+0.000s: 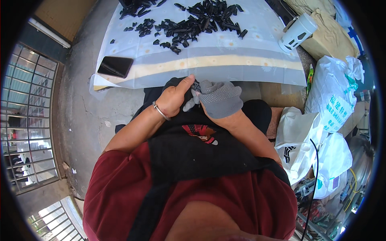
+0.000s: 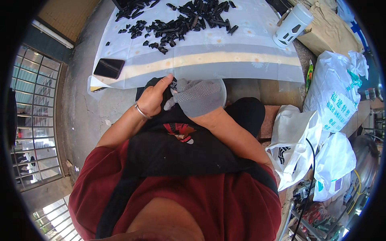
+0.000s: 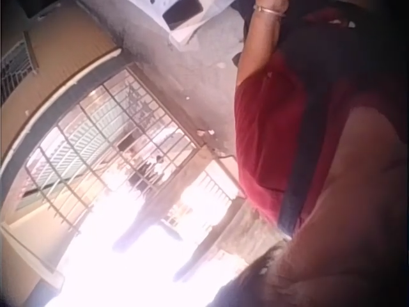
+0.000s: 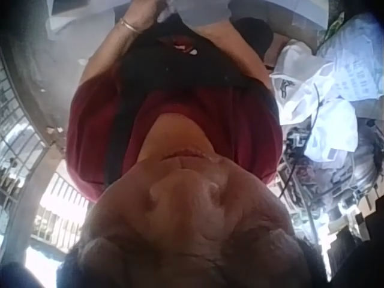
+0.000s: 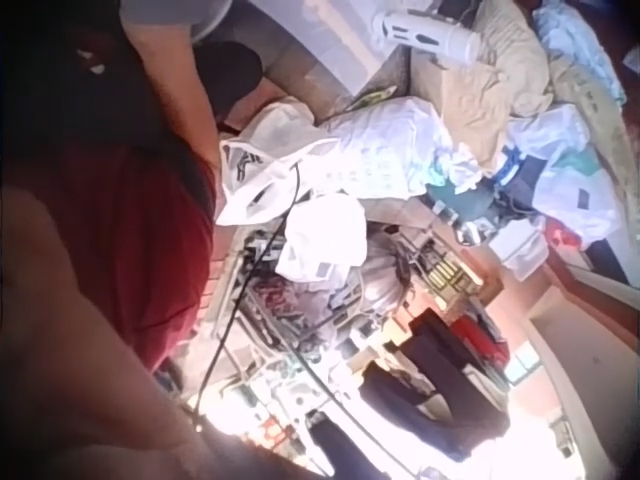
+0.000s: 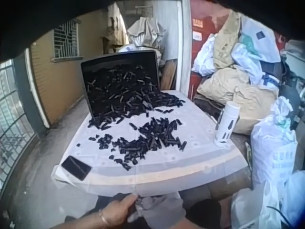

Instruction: Sorting and inspecting small black plastic components on a workbench in a production facility.

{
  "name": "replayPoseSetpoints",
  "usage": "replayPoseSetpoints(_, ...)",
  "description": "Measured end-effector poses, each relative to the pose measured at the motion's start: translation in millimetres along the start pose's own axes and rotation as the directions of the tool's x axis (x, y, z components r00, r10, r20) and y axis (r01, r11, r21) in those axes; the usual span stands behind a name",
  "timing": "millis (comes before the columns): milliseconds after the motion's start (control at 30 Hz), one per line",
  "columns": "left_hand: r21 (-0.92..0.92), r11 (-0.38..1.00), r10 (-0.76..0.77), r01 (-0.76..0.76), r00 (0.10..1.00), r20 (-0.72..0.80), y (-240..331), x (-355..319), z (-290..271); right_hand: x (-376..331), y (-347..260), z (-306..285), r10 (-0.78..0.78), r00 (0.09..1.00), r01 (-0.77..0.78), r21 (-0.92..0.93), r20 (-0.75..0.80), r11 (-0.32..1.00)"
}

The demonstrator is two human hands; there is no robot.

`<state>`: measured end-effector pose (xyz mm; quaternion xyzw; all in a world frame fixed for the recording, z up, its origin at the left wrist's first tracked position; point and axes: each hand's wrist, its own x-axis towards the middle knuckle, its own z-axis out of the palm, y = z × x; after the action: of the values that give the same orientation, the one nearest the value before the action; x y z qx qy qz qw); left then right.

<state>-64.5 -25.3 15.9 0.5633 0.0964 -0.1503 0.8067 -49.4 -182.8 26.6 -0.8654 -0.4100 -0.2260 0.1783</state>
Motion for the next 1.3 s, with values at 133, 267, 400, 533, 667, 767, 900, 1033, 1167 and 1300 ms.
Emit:
replayPoseSetpoints(133, -0.172, 0.977, -0.119, 0.122, 0.993, 0.028, -8, 3, -12, 0, -4, -2, 0.040, 0.999, -0.040, -0.037, -0.002, 0.999)
replayPoseSetpoints(267, -0.260, 0.938, -0.179, 0.229, 0.963, 0.202, -6, -1, -22, -1, -7, -3, 0.038, 0.999, -0.038, 0.059, -0.006, 0.998)
replayPoseSetpoints(400, -0.410, 0.853, -0.198, 0.325, 0.926, 0.322, -1, -5, -17, -6, -7, 4, 0.075, 0.997, -0.075, 0.053, -0.003, 0.996)
replayPoseSetpoints(533, -0.389, 0.884, -0.167, 0.259, 0.953, 0.255, -7, -3, -16, -9, -5, 16, 0.012, 0.989, 0.002, 0.092, -0.150, 0.996)
replayPoseSetpoints(667, -0.417, 0.860, -0.204, 0.294, 0.947, 0.247, -3, -2, -5, 0, 0, 21, -0.001, 0.978, 0.038, 0.170, -0.209, 0.985)
replayPoseSetpoints(767, 0.041, 0.998, 0.034, -0.040, 0.991, 0.127, -19, 6, -35, 4, -3, 16, 0.063, 0.996, -0.051, 0.180, -0.061, 0.982)
replayPoseSetpoints(900, 0.742, 0.633, 0.175, -0.223, 0.974, 0.144, 18, -1, -29, 9, 2, -4, 0.072, 0.997, -0.076, 0.085, 0.039, 0.993)
replayPoseSetpoints(1033, 0.699, 0.656, 0.263, -0.285, 0.954, 0.142, 29, -3, -22, 7, 4, -9, 0.076, 0.988, -0.077, 0.002, 0.135, 0.997)
replayPoseSetpoints(1167, 0.667, 0.721, 0.122, -0.187, 0.982, 0.144, 33, -2, -25, 11, 4, -9, 0.048, 0.990, -0.046, -0.018, 0.133, 0.999)
replayPoseSetpoints(1300, 0.738, 0.521, 0.377, -0.428, 0.892, 0.251, 21, 7, -21, 17, 0, -7, 0.061, 0.982, -0.038, -0.132, 0.177, 0.990)
